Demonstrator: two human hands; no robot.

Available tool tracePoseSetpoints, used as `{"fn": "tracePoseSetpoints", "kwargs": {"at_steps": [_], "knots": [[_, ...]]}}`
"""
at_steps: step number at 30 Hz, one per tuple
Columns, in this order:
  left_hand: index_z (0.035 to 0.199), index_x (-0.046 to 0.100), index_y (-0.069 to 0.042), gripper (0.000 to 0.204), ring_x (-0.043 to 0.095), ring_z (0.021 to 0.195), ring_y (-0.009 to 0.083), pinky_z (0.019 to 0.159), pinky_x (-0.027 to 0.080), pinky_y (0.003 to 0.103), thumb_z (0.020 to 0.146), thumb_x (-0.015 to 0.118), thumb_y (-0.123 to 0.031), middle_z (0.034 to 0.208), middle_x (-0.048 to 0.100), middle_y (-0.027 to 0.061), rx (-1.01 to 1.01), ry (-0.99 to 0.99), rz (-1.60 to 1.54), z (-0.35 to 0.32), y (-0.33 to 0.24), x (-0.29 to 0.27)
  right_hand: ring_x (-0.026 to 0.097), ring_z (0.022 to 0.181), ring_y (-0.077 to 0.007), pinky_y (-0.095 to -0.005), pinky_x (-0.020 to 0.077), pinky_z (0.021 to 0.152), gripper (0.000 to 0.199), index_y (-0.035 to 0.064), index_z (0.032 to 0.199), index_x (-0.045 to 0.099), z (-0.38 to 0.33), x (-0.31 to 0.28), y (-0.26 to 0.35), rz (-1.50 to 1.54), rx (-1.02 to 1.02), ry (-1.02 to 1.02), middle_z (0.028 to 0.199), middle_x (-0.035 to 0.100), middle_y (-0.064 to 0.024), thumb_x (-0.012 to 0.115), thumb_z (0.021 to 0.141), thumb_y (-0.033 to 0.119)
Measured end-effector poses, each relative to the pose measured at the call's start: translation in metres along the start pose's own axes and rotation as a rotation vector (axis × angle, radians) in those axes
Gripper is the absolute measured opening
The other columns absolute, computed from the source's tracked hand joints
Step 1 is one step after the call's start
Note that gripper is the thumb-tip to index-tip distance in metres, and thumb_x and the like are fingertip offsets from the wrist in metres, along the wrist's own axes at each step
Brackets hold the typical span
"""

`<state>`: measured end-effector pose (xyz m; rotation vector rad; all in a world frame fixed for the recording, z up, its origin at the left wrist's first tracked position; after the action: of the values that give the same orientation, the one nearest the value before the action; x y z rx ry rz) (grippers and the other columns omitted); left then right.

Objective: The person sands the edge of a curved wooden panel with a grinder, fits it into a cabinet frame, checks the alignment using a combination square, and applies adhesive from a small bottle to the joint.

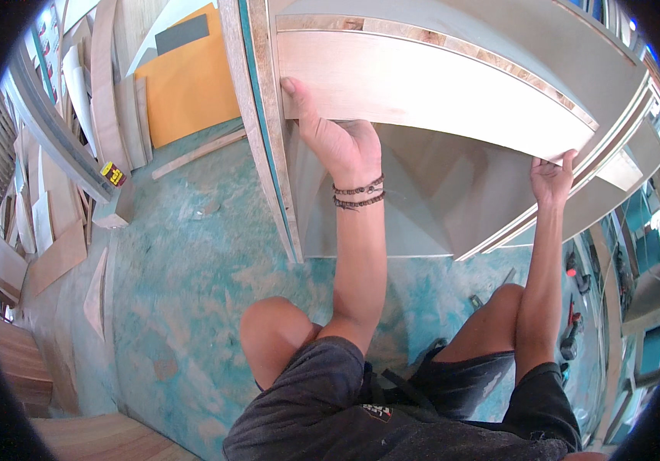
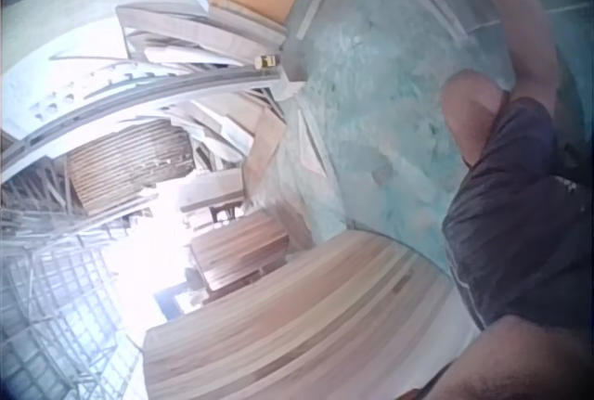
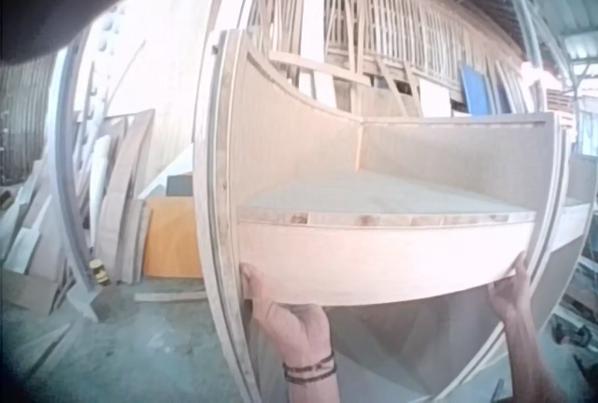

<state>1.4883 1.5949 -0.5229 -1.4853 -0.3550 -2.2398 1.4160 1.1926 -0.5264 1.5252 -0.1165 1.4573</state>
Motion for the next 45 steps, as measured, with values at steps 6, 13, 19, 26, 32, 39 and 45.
{"fn": "tracePoseSetpoints", "kwargs": {"at_steps": [6,13,19,26,32,39,45], "knots": [[0.154,0.033,-0.006,0.076,0.035,0.144,0.0253,0.122,0.025,0.044,0.098,0.063,-0.048,0.152,0.042,0.0105,0.010,-0.003,0.024,-0.001,-0.001,-0.003,0.055,0.129,-0.0251,-0.0421,0.0443,0.114,0.046,0.0012,0.135,0.051,0.005,-0.005,0.000,0.047,0.001,-0.007,0.137,0.059,-0.0108,0.054,0.104,0.036],[0.145,0.043,0.000,0.073,0.047,0.135,0.0237,0.118,0.035,0.041,0.096,0.069,-0.047,0.145,0.049,0.0121,-0.143,-0.006,0.176,-0.038,0.050,0.005,0.042,0.138,-0.0262,-0.0433,0.0369,0.118,0.055,0.0038,0.146,0.038,0.010,-0.006,-0.005,-0.013,-0.033,0.044,0.149,0.043,-0.0123,0.049,0.106,0.040],[0.138,0.049,0.001,0.063,0.052,0.130,0.0257,0.116,0.036,0.058,0.099,0.065,-0.046,0.137,0.055,0.0132,-0.445,0.055,0.269,-0.091,0.112,0.019,0.047,0.129,-0.0305,-0.0472,0.0396,0.112,0.052,0.0089,0.136,0.051,0.035,-0.046,0.010,-0.202,-0.023,-0.107,0.145,0.048,-0.0179,0.053,0.103,0.049],[0.142,0.045,0.004,0.069,0.051,0.133,0.0305,0.114,0.039,0.057,0.098,0.066,-0.045,0.143,0.052,0.0187,-0.322,0.164,0.282,-0.079,0.102,0.017,0.049,0.133,-0.0300,-0.0462,0.0440,0.114,0.055,0.0057,0.141,0.040,0.015,-0.005,-0.014,-0.108,0.064,0.188,0.144,0.048,-0.0169,0.035,0.108,0.050],[0.154,0.027,0.001,0.079,0.038,0.144,0.0311,0.120,0.034,0.053,0.100,0.061,-0.046,0.157,0.035,0.0187,-0.342,0.291,0.328,-0.092,0.103,0.033,0.053,0.132,-0.0305,-0.0476,0.0446,0.114,0.053,0.0044,0.143,0.038,0.002,-0.004,-0.004,0.184,-0.003,0.166,0.142,0.052,-0.0138,0.028,0.110,0.045],[0.153,0.029,-0.001,0.082,0.040,0.140,0.0339,0.120,0.031,0.051,0.096,0.066,-0.047,0.146,0.044,0.0196,-0.551,-0.031,0.477,-0.143,0.113,0.037,0.053,0.131,-0.0285,-0.0476,0.0423,0.116,0.047,0.0016,0.141,0.040,-0.001,0.010,-0.003,0.591,0.043,0.122,0.140,0.054,-0.0131,0.039,0.110,0.037],[0.127,0.055,-0.002,0.051,0.053,0.115,0.0270,0.100,0.042,0.045,0.090,0.075,-0.030,0.124,0.056,0.0133,0.103,0.827,1.084,-0.211,0.120,0.104,0.055,0.129,-0.0273,-0.0458,0.0432,0.115,0.044,0.0037,0.138,0.049,-0.001,0.019,0.013,0.649,0.115,0.221,0.137,0.058,-0.0122,0.051,0.106,0.035]]}}
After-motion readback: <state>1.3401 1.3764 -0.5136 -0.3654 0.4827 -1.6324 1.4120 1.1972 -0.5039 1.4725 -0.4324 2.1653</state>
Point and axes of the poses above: each hand's wrist, its own z-axis towards the middle knuckle, its own x-axis out of the palm, y = z × x, the point moved 6 cm from there along z, towards the middle knuckle
